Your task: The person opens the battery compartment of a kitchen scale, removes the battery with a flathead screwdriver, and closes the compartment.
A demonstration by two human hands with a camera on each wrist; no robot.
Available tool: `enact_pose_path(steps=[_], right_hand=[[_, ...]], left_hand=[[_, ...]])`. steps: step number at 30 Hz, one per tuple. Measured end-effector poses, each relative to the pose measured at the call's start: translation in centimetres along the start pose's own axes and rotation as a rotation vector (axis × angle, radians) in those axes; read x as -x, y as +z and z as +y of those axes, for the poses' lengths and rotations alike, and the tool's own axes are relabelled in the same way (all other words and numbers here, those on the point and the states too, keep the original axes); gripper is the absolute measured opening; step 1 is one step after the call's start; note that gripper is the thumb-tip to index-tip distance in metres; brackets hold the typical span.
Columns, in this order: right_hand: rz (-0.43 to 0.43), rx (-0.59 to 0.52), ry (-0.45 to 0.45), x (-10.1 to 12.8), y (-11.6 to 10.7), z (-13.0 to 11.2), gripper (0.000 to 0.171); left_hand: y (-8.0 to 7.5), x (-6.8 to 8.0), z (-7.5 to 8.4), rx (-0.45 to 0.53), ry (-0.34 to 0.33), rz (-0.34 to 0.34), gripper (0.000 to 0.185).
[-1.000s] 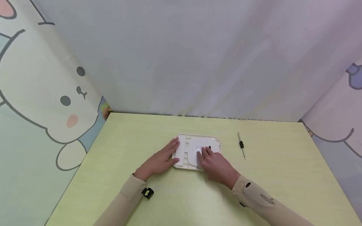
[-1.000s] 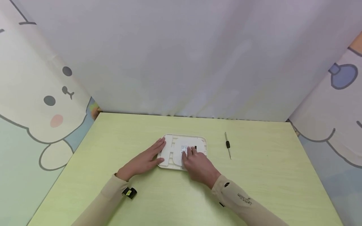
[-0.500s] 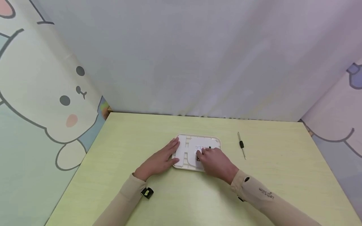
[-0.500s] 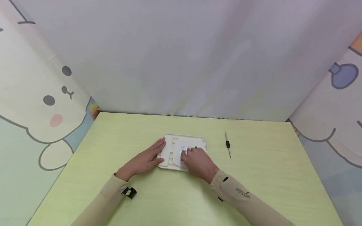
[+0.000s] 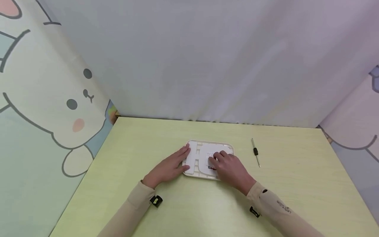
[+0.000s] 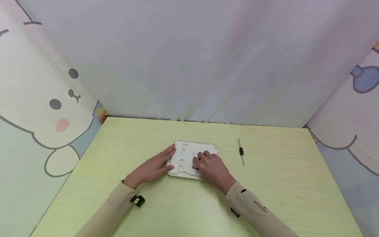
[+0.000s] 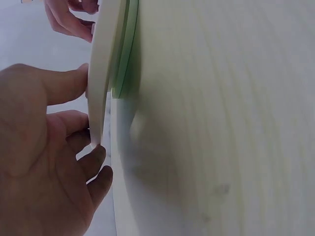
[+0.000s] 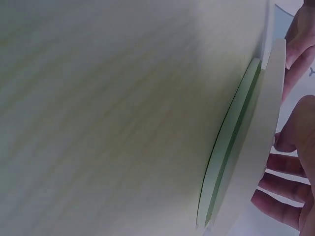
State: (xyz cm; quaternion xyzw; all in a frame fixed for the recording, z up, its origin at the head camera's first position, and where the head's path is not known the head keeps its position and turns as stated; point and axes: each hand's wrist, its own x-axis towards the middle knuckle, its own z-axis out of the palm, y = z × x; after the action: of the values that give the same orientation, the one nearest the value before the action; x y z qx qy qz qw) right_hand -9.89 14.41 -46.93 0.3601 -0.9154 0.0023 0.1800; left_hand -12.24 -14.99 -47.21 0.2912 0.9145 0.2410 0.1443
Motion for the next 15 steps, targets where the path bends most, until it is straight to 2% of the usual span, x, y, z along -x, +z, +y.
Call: enact_pose_path(steps=[3, 9, 12, 15], right_hand=[[0.016, -0.057, 0.021, 0.6, 0.4, 0.0, 0.025], [0.029, -0.256, 0.083, 2.2, 1.0, 0.3, 0.023], [0.058, -0.273, 0.083, 2.9, 1.0, 0.2, 0.025], [0.059, -0.265, 0.092, 3.4, 0.5, 0.1, 0.035]], left_hand=[[0.1, -0.1, 0.0, 0.0, 0.001, -0.003, 0.074], [0.3, -0.2, -0.1, 0.005, 0.002, 0.005, 0.074], [0.3, -0.1, -0.1, -0.001, -0.007, 0.005, 0.074], [0.2, 0.0, 0.0, -0.001, -0.015, -0.001, 0.074]])
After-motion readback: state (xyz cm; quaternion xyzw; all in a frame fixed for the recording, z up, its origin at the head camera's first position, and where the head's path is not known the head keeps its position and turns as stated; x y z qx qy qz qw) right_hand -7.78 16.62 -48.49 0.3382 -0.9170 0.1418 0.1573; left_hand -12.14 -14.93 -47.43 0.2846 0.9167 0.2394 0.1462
